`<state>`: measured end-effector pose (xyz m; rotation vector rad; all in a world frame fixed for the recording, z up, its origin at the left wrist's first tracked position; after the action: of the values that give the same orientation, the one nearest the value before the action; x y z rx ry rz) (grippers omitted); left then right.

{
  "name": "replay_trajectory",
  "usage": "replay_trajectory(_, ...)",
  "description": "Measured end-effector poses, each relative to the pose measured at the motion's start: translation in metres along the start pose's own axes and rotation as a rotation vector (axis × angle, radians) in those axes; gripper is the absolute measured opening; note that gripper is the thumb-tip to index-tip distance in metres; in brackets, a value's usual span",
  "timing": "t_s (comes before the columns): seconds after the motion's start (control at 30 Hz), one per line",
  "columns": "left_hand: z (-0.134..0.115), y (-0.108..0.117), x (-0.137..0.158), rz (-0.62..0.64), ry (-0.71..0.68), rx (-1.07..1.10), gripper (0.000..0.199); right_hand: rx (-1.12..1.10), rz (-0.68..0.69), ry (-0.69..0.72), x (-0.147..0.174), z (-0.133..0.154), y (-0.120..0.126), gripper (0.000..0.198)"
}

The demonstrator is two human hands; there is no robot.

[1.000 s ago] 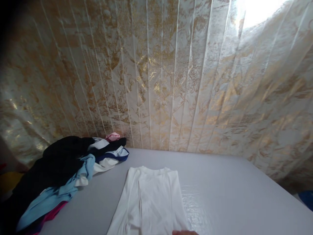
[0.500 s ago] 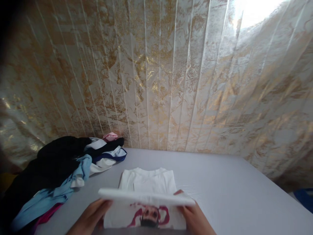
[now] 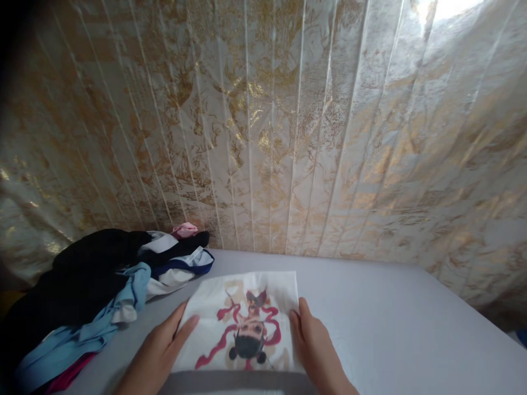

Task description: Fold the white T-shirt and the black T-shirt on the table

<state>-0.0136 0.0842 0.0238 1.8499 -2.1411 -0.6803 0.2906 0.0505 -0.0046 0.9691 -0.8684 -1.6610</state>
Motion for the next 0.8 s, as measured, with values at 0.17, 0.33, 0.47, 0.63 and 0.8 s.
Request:
replay_trajectory(0.17,0.004,-0.002,-0.017,0.076,0.140,-0.361,0.043,0.361,0.189,-0.045,-0.024,0.025,0.001,0.023)
replay_trajectory(0.33,0.010,0.005,-0.009,0.126,0.160,-0.328,0.037,0.325,0.254,-0.073,-0.025,0.032,0.007,0.020)
replay_trajectory(0.47,0.011,0.015,0.006,0.089,0.125,-0.235,0.035,0.109,0.232,0.002,-0.016,0.034,0.013,0.028)
replay_trajectory(0.63,0.009,0.021,0.023,0.106,0.036,-0.228,0.032,0.040,0.138,0.095,-0.012,0.039,0.004,0.037)
replay_trajectory(0.8,0.013,0.018,0.024,0.060,-0.148,-0.420,0.034,0.242,0.157,0.076,-0.012,0.041,-0.009,0.035)
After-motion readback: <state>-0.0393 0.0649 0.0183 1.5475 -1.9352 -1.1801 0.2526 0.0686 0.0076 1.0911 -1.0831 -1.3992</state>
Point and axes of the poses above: each hand's wrist, its own x-axis away from the middle knuckle, its own y-axis out of the back of the hand, z = x × y, the point moved 4 cm from there along -x, towards the middle knuckle, and after that the axes turned 12 degrees about x, right-handed, at the moved point
